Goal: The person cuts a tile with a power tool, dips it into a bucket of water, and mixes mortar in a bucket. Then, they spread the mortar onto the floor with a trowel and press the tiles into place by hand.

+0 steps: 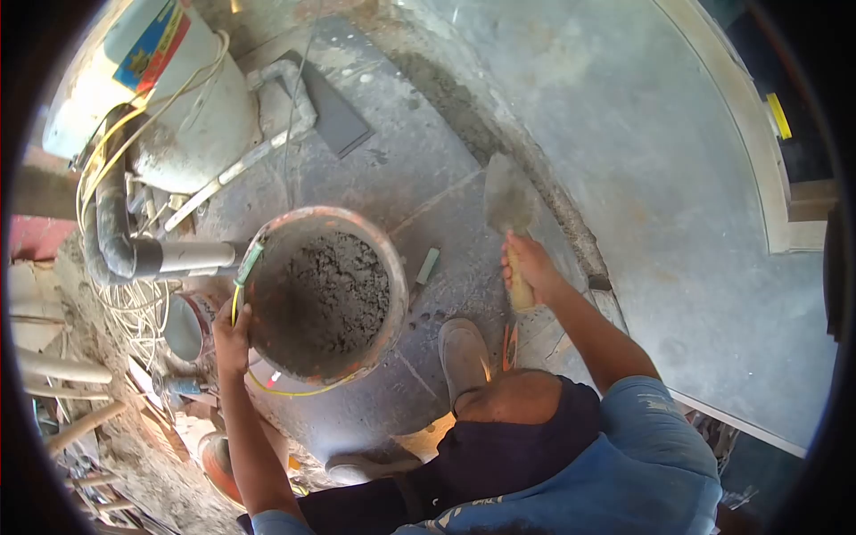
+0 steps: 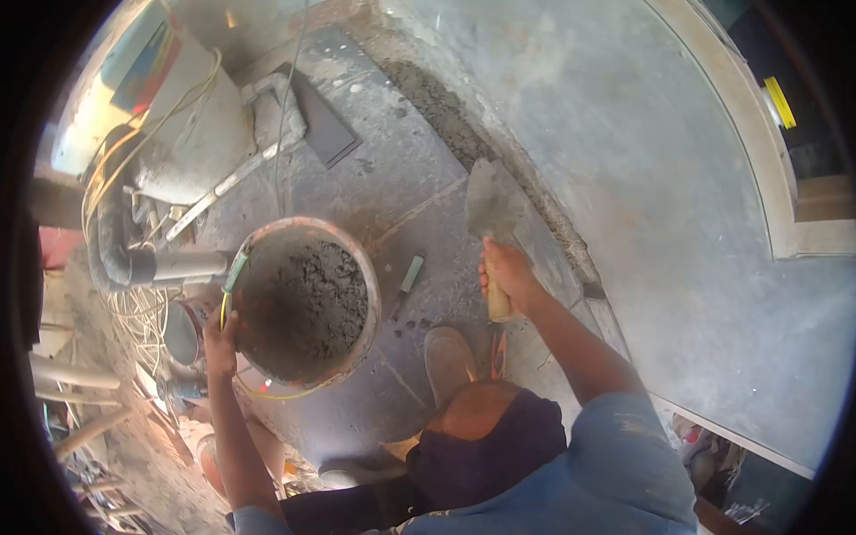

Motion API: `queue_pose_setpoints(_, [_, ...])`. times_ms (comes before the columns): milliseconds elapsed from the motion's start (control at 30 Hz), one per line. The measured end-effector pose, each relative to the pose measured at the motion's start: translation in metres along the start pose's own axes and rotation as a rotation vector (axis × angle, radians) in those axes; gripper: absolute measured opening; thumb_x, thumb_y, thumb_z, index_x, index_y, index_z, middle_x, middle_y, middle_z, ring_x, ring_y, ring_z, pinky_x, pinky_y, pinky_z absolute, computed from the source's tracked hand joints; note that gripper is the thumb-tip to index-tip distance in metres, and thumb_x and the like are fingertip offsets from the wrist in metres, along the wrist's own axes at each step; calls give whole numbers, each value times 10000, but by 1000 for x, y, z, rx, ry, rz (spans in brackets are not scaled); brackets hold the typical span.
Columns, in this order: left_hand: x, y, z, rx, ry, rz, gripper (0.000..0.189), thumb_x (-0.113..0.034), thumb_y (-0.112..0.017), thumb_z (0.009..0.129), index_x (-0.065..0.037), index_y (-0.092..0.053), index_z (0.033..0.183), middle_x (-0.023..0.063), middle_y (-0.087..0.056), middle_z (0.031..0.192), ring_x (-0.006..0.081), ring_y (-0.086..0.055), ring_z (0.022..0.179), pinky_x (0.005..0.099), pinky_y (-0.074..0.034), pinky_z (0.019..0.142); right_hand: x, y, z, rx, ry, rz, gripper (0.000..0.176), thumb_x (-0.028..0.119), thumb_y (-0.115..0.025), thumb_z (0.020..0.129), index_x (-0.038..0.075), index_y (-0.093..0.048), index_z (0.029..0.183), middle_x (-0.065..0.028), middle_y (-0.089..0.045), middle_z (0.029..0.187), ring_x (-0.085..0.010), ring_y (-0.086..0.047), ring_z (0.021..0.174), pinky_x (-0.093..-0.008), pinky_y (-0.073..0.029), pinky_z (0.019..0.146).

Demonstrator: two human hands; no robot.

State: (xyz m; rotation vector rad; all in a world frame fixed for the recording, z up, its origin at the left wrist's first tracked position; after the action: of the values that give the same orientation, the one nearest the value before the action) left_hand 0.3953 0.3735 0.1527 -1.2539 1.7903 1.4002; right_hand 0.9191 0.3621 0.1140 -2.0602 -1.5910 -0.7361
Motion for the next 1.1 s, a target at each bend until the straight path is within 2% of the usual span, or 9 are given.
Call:
queue_pose_setpoints(100, [-23,-4,-7,81,104,63,339,-209,-586,932,-24,-599,1215,-19,-586,724,54,-487,611,214,-384,540,-28,-16,56,25,-38,356,310,401,-538,949,95,-484,944,-39,-515,713,-151,-518,552,-320,-466,486])
queue_pose_setpoints(267, [-12,13,0,159,48,290,440,-225,-599,916,-24,-529,1301,33,-622,870,91,-555,721,230,-446,620,16,-55,135,-20,100,266,296,380,-517,961,88,-476,946,-36,-510,713,-142,-524,551,-329,-473,483])
queue_pose_setpoints(333, [-16,20,-4,246,117,212,597,-275,-632,900,-19,-420,1396,84,-614,997,142,-585,837,275,-491,710,7,-54,135,-58,30,254,298,389,-514,960,95,-471,943,-34,-508,719,-142,-517,549,-330,-469,479])
queue_pose_setpoints(467, [-42,41,-13,269,216,344,764,-406,-705,850,-10,-382,1418,92,-609,937,162,-596,809,302,-504,707,-19,-37,105,-65,-162,278,295,382,-501,964,92,-465,933,-35,-507,720,-141,-511,534,-328,-466,466])
queue_pose_setpoints(567, [-63,39,-10,322,205,559,794,-414,-732,826,-2,-388,1411,100,-602,914,170,-600,788,300,-506,705,-4,-31,77,-24,-166,322,303,382,-501,963,83,-467,924,-39,-506,721,-138,-510,528,-323,-465,461])
queue_pose_setpoints(633, [-85,32,-7,303,198,580,726,-308,-749,819,11,-424,1384,112,-603,907,189,-602,790,310,-499,692,14,-34,76,-37,-117,279,305,379,-500,964,79,-468,921,-40,-506,722,-137,-510,528,-322,-465,459])
queue_pose_setpoints(733, [-130,7,12,176,-37,662,593,-65,-705,782,17,-492,1329,126,-619,971,228,-605,834,324,-477,671,31,-49,118,-83,-22,209,304,373,-495,967,73,-470,923,-43,-507,724,-138,-511,528,-321,-465,456])
queue_pose_setpoints(967, [-238,-101,82,268,-355,657,534,-46,-696,783,2,-532,1290,165,-618,1069,280,-623,963,384,-495,848,5,-47,123,-174,-115,409,285,360,-495,966,77,-462,960,-47,-506,710,-144,-513,521,-323,-458,444])
queue_pose_setpoints(1100, [-230,-176,164,481,-550,664,512,-70,-714,784,-16,-549,1266,210,-591,1210,377,-586,1103,404,-459,933,-3,-53,101,-51,-48,624,316,405,-488,969,91,-458,955,-43,-501,751,-133,-511,562,-324,-462,472])
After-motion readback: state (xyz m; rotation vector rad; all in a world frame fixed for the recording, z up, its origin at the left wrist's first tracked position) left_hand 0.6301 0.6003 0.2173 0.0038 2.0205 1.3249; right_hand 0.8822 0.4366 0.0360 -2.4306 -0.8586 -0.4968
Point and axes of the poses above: each hand's wrist, its own z-axis towards the middle knuckle, its own y-axis out of the back of the hand, x = y × z, the point moved 6 cm from there along z, towards the middle knuckle
